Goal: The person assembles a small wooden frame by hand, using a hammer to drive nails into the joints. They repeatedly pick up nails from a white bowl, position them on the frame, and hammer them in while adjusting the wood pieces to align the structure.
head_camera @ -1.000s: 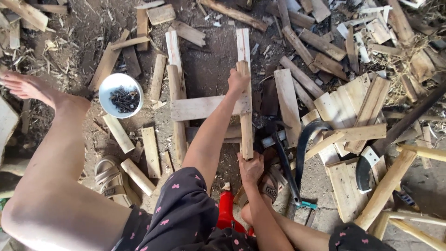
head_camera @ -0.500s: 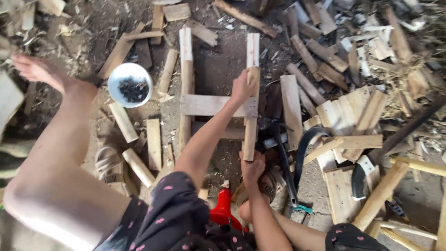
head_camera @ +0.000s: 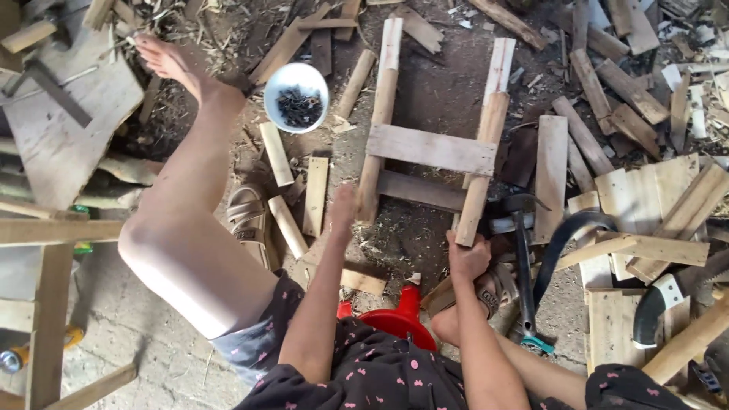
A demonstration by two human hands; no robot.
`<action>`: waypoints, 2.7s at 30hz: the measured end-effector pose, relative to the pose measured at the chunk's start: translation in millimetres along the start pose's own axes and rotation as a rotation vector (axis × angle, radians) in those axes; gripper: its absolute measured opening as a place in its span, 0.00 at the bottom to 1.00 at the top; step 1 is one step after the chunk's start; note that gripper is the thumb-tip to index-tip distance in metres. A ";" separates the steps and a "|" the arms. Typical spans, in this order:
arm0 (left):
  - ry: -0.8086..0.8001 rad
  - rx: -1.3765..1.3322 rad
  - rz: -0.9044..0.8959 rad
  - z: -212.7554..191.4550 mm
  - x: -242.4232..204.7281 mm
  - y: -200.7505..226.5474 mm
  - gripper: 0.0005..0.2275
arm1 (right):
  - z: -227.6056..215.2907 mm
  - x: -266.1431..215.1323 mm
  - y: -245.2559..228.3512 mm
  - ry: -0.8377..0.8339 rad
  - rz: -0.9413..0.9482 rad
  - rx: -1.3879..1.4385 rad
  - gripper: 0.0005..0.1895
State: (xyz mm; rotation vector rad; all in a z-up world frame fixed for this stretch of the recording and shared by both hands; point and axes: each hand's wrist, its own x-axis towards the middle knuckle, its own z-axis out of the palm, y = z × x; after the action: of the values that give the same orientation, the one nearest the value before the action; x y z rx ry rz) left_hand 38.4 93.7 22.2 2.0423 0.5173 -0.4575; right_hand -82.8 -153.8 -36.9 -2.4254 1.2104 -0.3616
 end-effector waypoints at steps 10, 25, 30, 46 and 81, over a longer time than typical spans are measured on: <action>0.132 -0.074 -0.003 41.4 -19.5 -19.3 0.20 | -9.7 1.6 -9.0 -0.038 0.019 0.022 0.24; 0.503 -0.086 0.222 61.7 -35.3 -52.6 0.30 | -22.3 1.6 -14.0 -0.087 0.009 0.034 0.25; 0.571 -0.086 0.254 68.3 -27.5 -62.0 0.22 | -17.6 2.1 -8.7 -0.050 -0.044 0.055 0.25; 0.523 -0.049 0.285 50.8 -27.4 -62.4 0.18 | -11.3 3.9 -1.0 -0.021 -0.091 0.035 0.25; -0.259 0.682 0.751 -19.7 111.0 -34.4 0.27 | -19.7 2.7 -13.0 -0.049 -0.045 0.081 0.25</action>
State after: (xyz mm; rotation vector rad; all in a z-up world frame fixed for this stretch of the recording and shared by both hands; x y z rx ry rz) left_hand 115.6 146.3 -49.6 2.5559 -0.6478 -0.4525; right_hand -79.9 -153.7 -13.3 -2.3814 1.1007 -0.3546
